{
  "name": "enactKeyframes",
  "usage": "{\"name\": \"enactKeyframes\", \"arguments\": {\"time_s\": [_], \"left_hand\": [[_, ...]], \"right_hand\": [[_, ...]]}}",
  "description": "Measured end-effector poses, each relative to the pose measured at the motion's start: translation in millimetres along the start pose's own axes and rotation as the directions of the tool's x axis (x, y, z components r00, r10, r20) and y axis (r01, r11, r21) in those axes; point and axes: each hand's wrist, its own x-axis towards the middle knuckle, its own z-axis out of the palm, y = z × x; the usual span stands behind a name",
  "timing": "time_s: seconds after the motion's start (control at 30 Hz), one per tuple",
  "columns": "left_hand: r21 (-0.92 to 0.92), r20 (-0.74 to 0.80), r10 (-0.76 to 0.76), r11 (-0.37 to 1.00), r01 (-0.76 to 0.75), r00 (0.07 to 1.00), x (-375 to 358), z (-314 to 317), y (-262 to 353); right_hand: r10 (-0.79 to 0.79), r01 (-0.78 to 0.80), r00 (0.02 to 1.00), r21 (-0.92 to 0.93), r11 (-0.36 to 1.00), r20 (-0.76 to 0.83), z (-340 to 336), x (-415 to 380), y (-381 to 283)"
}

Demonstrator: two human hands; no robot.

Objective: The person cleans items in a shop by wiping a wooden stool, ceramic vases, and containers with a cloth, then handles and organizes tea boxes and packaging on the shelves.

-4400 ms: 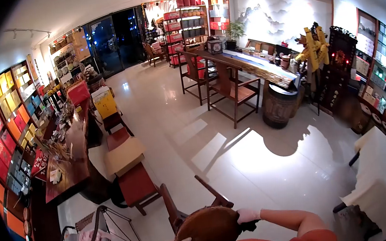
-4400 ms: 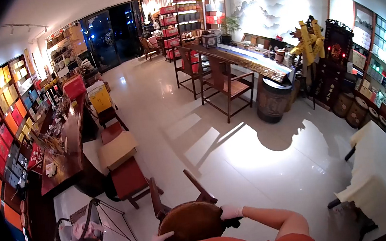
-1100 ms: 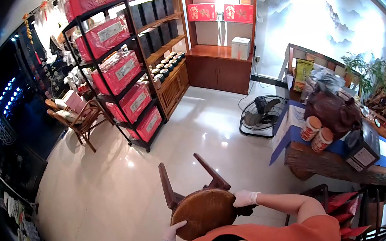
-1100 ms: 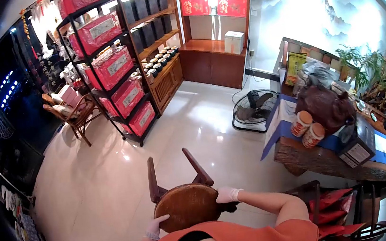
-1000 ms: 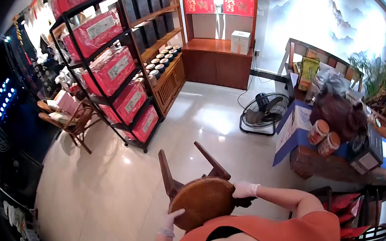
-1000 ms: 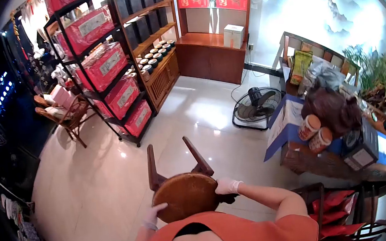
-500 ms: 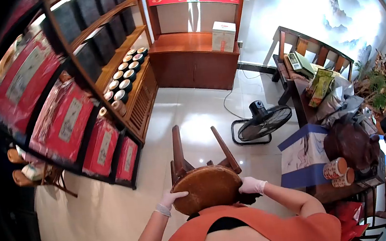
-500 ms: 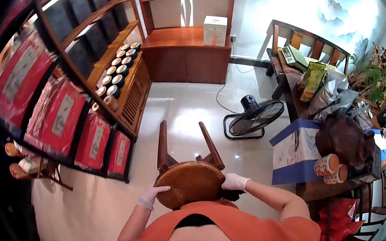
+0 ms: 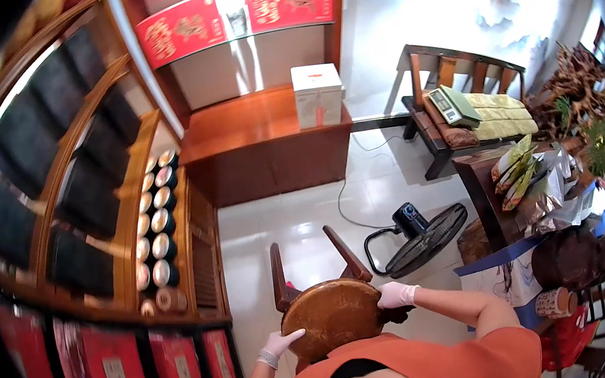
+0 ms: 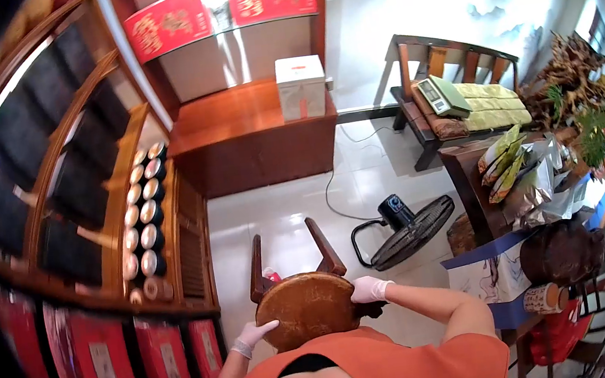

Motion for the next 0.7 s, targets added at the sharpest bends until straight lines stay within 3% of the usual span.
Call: {"name": "enactKeyframes", "arguments": {"time_s": [0.07,0.13,0.17,0.2,0.23,0.27,0.33,0.4,0.5,0.6,0.7], "left_hand": [[-0.049,0.075,-0.029,0.998,0.033,0.997,44,-28,46],[0.014,0.126,-0.051,0.999,0.050,0.991,92,-59,89],[0.086,0.130,-0.049,0.996,0.038,0.990,122,-77,105],[0.145,0.124,-0.037,0.989,0.019,0.992,155,-93,120],[0.229,0.126,-0.112,0.970,0.081,0.986,193,-107,126],[0.197,0.117,-0.095,0.978,0.071,0.989,194,-115,165],[0.170,0.179,-0.174,0.975,0.144,0.968,241,-134,193],[0.016,0.260,-0.161,0.987,0.162,0.952,299,-146,197],[-0.154,0.276,-0.142,0.970,0.190,0.950,387,-154,194],[-0.269,0.216,-0.177,0.935,0.232,0.960,447,-152,187],[-0.379,0.200,-0.221,0.881,0.283,0.955,506,-153,167]], "right_hand": [[0.082,-0.082,0.996,0.015,0.997,-0.043,-23,40,-14],[0.299,-0.315,0.943,0.100,0.944,0.148,-75,58,-52],[0.297,-0.321,0.946,0.234,0.918,0.132,-72,94,-38],[0.166,-0.165,0.986,0.134,0.977,0.004,-66,133,-20],[0.230,-0.239,0.971,0.229,0.944,0.064,-87,145,-30],[0.191,-0.193,0.981,0.071,0.979,0.025,-83,186,-11],[0.221,-0.226,0.974,0.188,0.956,0.051,-108,223,-15],[0.247,-0.270,0.962,0.273,0.923,0.116,-148,246,-40],[0.303,-0.359,0.933,0.447,0.820,0.193,-137,340,2],[0.236,-0.264,0.952,0.131,0.956,0.193,-145,416,21],[0.274,-0.313,0.944,0.238,0.919,0.184,-148,467,31]]}}
